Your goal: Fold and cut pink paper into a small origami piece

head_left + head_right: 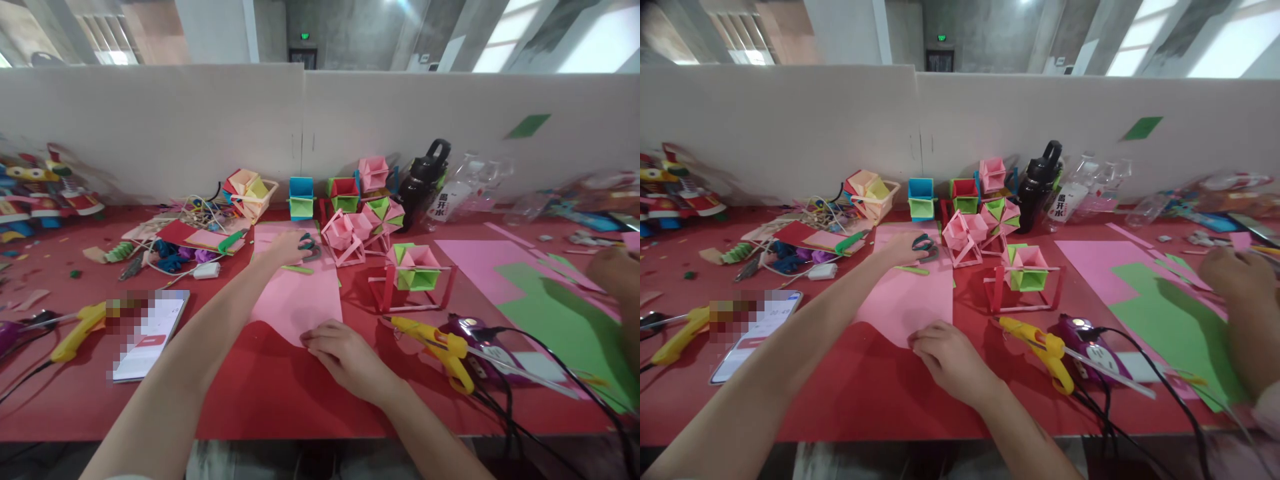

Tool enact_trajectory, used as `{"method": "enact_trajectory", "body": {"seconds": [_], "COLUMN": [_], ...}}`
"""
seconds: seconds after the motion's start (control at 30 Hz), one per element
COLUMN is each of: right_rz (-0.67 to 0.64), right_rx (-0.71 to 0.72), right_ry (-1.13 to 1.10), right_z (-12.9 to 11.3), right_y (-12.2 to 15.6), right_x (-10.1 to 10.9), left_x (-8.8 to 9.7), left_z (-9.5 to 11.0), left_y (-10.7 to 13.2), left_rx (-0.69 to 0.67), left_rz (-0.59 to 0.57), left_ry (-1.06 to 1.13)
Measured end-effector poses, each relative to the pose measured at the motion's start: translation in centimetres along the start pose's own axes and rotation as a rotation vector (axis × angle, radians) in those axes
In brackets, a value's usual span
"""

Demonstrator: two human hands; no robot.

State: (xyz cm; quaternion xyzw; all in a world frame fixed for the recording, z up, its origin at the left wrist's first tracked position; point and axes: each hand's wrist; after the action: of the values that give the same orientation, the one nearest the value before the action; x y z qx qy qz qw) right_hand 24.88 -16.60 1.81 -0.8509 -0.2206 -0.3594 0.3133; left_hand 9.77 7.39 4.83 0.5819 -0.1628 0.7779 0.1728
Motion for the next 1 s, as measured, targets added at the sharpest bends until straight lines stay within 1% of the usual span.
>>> {"method": "enact_trajectory", "body": {"seconds": [0.1, 0.27, 0.4, 0.57, 0.7, 0.77, 0.83, 0.9, 0.97, 1.0], "right_rz": [-0.001, 0.001, -0.006, -0.003, 0.001, 0.006, 0.007, 0.002, -0.005, -0.007], "right_rx": [-0.007, -0.006, -0.021, -0.027, -0.023, -0.029, -0.039, -0.045, -0.040, -0.035], "right_ry": [-0.001, -0.011, -0.025, -0.028, -0.033, -0.037, -0.036, -0.025, -0.006, 0.000], "right_z": [0.0, -0.1, -0.1, -0.2, -0.1, 0.0, 0.1, 0.3, 0.4, 0.5], "right_y": [0.0, -0.1, -0.1, -0.1, -0.1, -0.1, 0.1, 0.2, 0.3, 0.3], "right_x": [0.1, 0.1, 0.0, 0.1, 0.0, 0.0, -0.1, -0.2, -0.3, -0.3], "left_x": [-0.3, -0.3, -0.2, 0.1, 0.6, 1.3, 2.7, 4.7, 7.1, 8.3], "left_z": [0.5, 1.2, 1.3, 1.0, 0.6, 0.3, -0.2, -1.2, -2.8, -3.9], "left_y": [-0.2, -0.1, -0.7, -1.4, -1.3, -1.3, -1.4, -1.6, -1.7, -1.6], "left_rx": [-0.016, 0.048, 0.053, -0.012, -0.044, -0.043, -0.027, -0.030, -0.034, -0.016], "left_rz": [-0.025, -0.082, -0.096, -0.071, -0.006, 0.013, 0.018, 0.037, 0.058, 0.040], "left_ry": [-0.014, -0.115, -0.104, -0.095, -0.095, -0.110, -0.144, -0.195, -0.272, -0.300]}}
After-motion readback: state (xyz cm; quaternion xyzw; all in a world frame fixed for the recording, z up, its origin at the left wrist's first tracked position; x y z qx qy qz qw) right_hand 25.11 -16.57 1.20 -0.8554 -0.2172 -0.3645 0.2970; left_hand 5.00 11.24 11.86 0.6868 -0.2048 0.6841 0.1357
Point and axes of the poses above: each hand's wrist, its own y-axis away from the middle knuckle, its own x-axis out of the back of the hand, z = x × y, and after that the axes turned 8 degrees about x, right-handed
